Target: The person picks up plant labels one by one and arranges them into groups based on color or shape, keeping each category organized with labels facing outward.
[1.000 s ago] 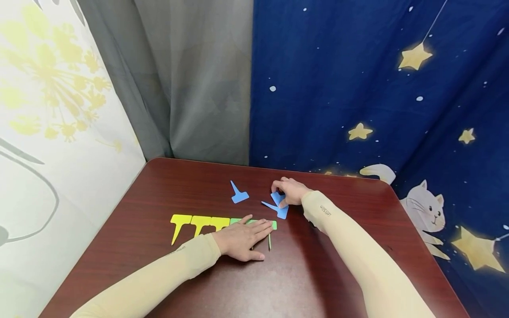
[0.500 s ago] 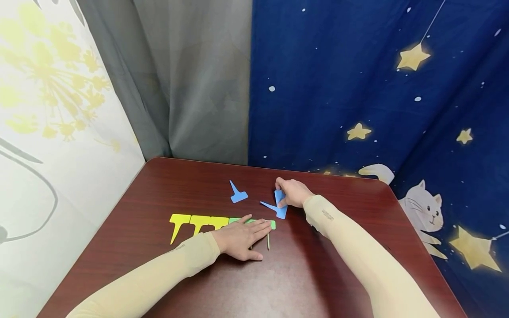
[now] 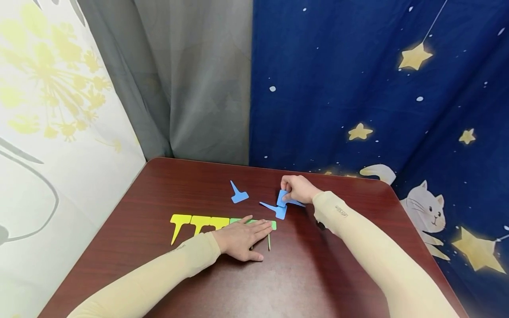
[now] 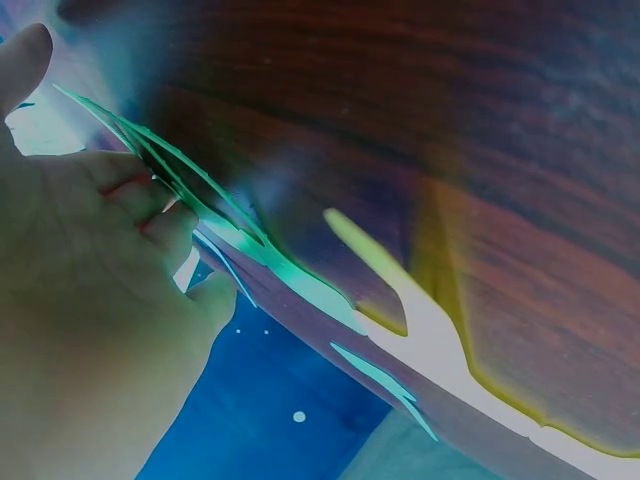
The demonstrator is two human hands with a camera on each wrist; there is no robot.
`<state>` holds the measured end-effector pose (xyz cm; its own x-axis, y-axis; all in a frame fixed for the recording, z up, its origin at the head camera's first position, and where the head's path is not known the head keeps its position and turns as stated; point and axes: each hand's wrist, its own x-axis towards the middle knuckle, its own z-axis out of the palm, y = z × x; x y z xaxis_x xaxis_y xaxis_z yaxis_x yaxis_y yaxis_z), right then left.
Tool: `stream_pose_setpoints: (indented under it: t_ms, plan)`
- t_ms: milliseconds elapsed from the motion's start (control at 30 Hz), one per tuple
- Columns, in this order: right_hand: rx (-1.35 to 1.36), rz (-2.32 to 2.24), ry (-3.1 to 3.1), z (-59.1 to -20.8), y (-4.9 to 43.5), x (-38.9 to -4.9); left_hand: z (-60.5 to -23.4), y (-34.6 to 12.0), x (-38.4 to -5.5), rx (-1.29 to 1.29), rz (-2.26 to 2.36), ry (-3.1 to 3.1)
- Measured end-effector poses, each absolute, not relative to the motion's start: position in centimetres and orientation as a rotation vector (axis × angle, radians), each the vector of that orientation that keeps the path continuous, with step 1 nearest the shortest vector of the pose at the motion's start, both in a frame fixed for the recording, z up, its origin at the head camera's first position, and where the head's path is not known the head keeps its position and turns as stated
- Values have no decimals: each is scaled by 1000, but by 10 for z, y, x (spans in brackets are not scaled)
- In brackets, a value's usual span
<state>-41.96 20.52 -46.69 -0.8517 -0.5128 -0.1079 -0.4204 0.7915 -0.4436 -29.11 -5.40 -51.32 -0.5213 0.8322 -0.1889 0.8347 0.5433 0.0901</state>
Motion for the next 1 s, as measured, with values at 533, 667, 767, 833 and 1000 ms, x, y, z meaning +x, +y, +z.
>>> stream_pose_setpoints:
  t_ms: [533,667,767,833,1000]
  plan:
    - [-612,-807,2587,-453,218,-397,-516,-54,-292,1393,-25,2578]
    - [-553,-928,2537,-457,222,-389,-515,-53,-292,1397,-30,2583]
    - [-487,-1060,2471,-462,226,-383,-515,-53,-293,1393,-25,2579]
    - [-452,-1151,2425,-465,227,-379,-515,-53,-292,1389,-17,2575]
    - [-425,-1304,2334,-472,228,-370,-514,-53,-292,1392,3,2572]
